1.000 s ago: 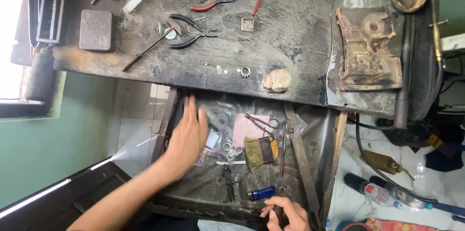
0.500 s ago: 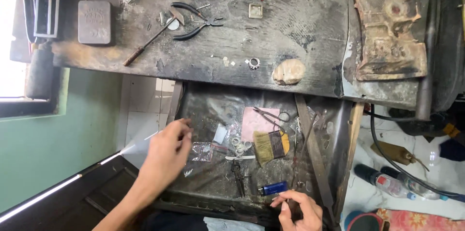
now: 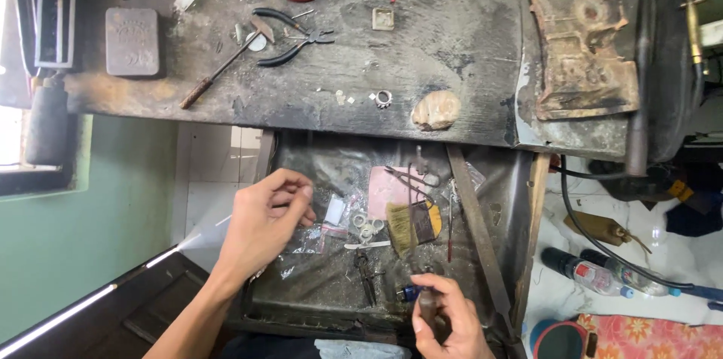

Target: Using a jeweler's saw to cut a small metal component on a bench pin

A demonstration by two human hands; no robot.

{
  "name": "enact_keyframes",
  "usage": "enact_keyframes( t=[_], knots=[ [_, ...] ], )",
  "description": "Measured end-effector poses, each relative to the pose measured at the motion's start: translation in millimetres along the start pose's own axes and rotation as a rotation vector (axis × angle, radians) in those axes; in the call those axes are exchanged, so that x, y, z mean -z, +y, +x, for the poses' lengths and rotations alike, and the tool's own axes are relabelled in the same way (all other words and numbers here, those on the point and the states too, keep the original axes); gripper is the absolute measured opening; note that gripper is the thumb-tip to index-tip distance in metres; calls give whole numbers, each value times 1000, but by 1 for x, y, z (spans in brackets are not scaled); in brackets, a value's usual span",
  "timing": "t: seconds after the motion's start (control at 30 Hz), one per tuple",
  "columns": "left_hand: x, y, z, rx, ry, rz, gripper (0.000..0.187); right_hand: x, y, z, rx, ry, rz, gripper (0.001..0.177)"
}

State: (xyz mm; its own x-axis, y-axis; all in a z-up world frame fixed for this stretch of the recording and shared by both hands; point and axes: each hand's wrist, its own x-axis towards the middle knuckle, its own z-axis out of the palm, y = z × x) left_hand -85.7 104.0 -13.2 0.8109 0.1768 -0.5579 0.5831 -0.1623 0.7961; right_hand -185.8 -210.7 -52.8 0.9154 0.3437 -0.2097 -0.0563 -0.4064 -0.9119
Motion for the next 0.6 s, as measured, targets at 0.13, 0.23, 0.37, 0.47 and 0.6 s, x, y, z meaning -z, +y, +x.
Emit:
enact_keyframes(
  t=[0.13,0.23,0.37,0.47,0.6],
  knots=[
    [-25,16,18,-56,-155,-113,10,-6,-23,9,-145,-27,254,60],
    [-43,22,29,-68,-249,-265,9,-16,-32,17,-276,-58,435,66],
    [-54,25,38,-43,-281,-391,7,-32,-37,36,-417,-72,556,75],
    [-53,30,40,-16,-281,-400,7,-41,-85,54,-673,86,355,75],
    [-56,29,43,15,-264,-457,7,-40,-73,63,-655,-34,413,79]
  ],
)
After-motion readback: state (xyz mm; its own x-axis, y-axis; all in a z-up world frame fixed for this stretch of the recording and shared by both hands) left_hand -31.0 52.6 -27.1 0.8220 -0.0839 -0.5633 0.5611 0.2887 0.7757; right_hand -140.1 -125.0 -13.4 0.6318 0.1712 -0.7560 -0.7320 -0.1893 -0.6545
